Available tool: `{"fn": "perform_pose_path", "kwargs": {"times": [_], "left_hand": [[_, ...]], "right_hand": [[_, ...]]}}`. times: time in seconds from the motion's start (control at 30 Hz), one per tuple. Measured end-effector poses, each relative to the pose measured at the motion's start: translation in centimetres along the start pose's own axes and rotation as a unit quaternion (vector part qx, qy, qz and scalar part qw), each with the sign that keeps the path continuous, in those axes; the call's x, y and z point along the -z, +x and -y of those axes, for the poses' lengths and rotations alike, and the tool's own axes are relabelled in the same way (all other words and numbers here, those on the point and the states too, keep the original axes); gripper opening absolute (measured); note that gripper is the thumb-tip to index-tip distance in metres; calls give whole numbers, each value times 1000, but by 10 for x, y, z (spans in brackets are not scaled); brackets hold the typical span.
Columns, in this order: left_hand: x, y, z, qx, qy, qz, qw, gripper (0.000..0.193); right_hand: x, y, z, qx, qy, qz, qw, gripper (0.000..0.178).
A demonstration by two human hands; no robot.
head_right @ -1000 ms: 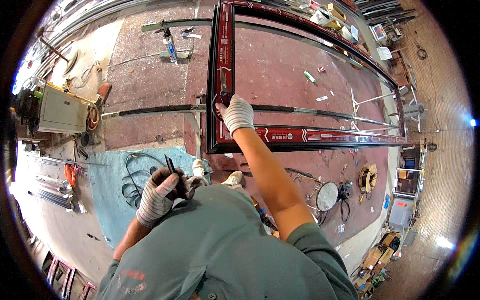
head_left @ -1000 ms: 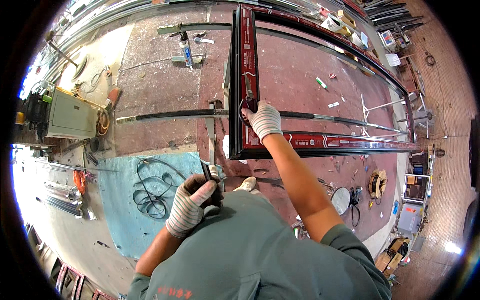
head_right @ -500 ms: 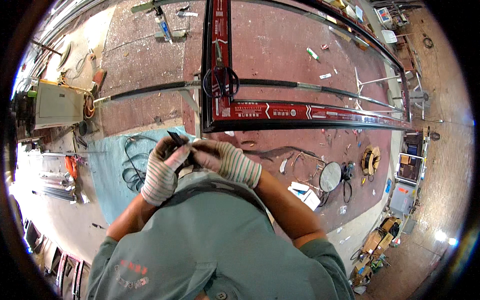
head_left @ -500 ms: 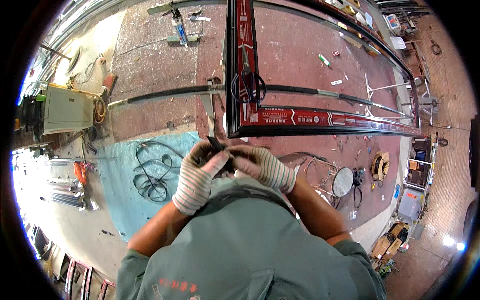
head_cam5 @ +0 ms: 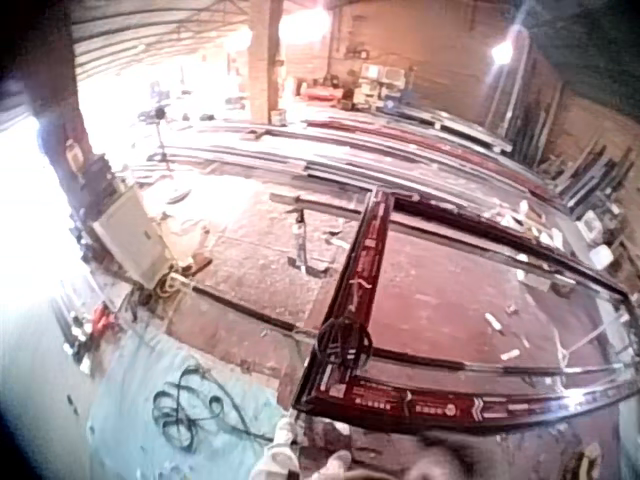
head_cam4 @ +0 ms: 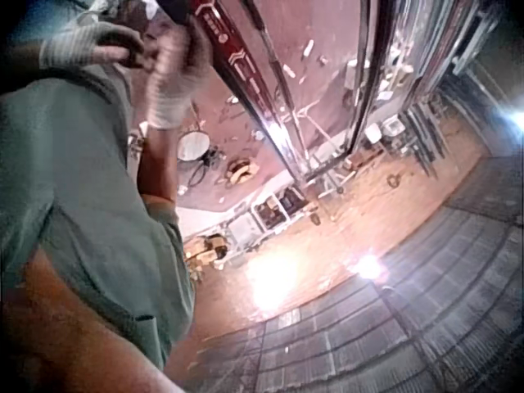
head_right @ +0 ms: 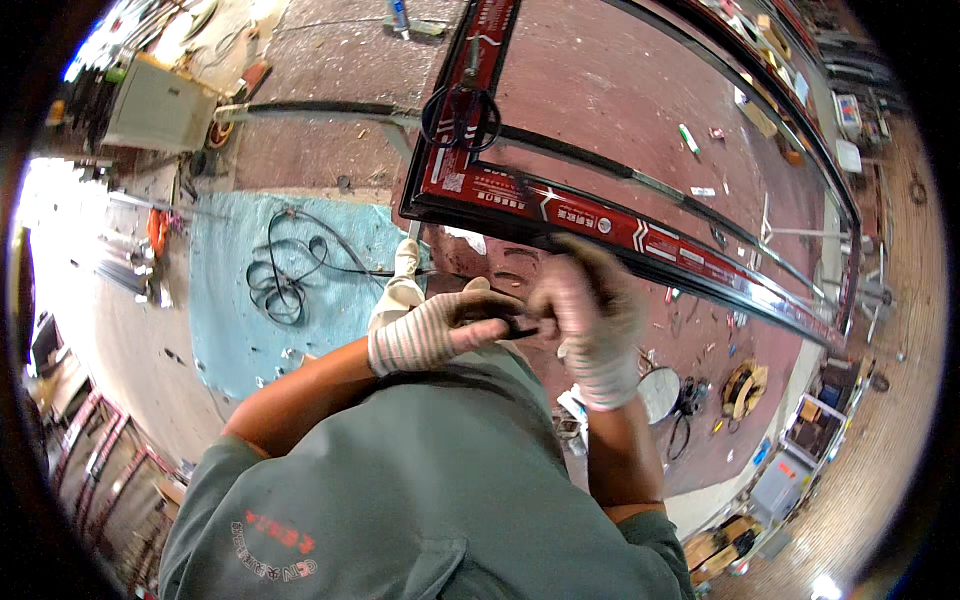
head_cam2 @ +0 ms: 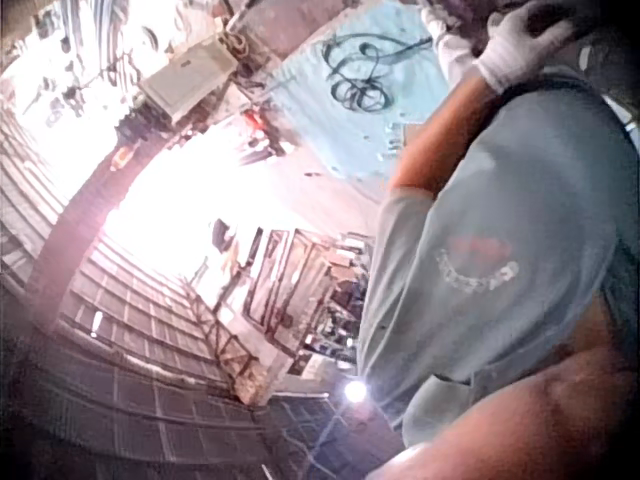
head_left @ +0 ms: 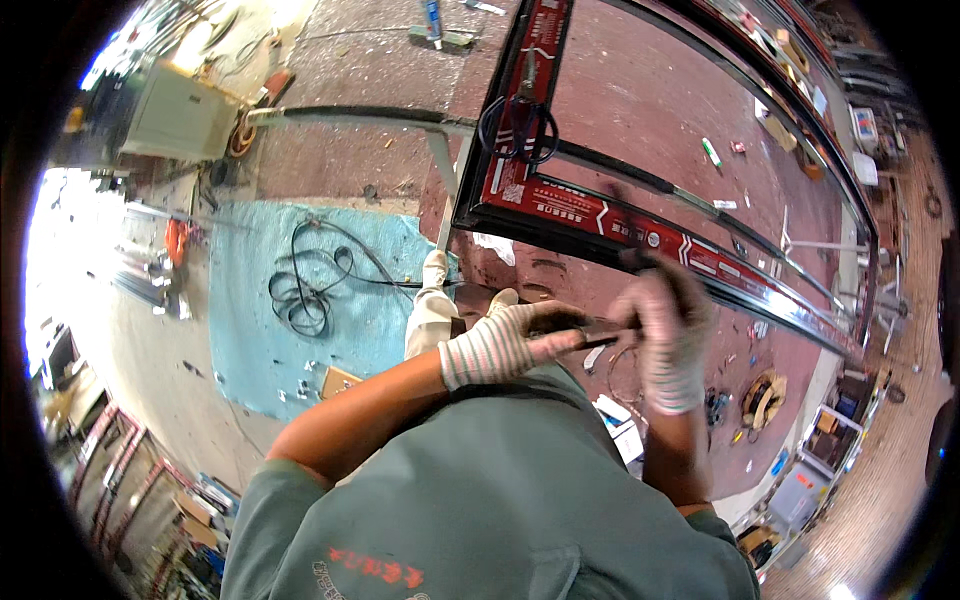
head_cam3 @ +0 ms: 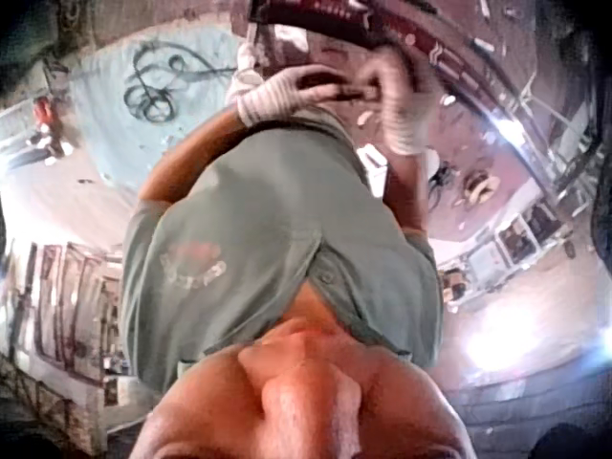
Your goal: The person cuts a black rubber seal with shears and fits it into the groove of a red window frame. They press the seal along the frame edges to secure it in place.
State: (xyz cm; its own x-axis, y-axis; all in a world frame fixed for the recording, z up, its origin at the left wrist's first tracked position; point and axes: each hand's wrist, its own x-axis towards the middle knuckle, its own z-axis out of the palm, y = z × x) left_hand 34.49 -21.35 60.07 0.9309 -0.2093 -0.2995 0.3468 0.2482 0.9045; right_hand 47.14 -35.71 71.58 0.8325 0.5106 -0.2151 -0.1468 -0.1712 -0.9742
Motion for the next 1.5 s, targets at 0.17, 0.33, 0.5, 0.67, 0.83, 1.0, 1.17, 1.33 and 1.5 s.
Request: {"fn": "perform_pose_path", "kwargs": {"times": [0.17,0.33,0.5,0.67,0.83,1.0,1.17,1.33,1.5], "left_hand": [[-18,9,20,2,-8,-194,981,35],[44,44,57,-141,-48,-547,824,40],[91,58,51,-111,56,-572,811,38],[90,57,40,-31,115,-581,805,21],[88,56,34,-71,173,-585,789,17],[103,48,40,-90,189,-547,811,14],[110,44,34,-80,36,-500,862,17],[106,48,27,-36,14,-509,860,19],[113,54,40,-61,6,-525,849,15]], "right_hand": [[44,35,10,48,-96,-47,993,43],[44,91,-65,91,-176,16,980,32],[31,141,-147,130,-191,-24,973,21],[24,150,-160,147,-153,-30,977,22],[30,150,-161,142,-152,-3,978,22],[29,148,-155,192,-202,23,960,23],[34,149,-154,92,-183,51,978,25],[28,152,-158,224,-181,25,957,22],[27,147,-150,120,-162,54,978,19]]}}
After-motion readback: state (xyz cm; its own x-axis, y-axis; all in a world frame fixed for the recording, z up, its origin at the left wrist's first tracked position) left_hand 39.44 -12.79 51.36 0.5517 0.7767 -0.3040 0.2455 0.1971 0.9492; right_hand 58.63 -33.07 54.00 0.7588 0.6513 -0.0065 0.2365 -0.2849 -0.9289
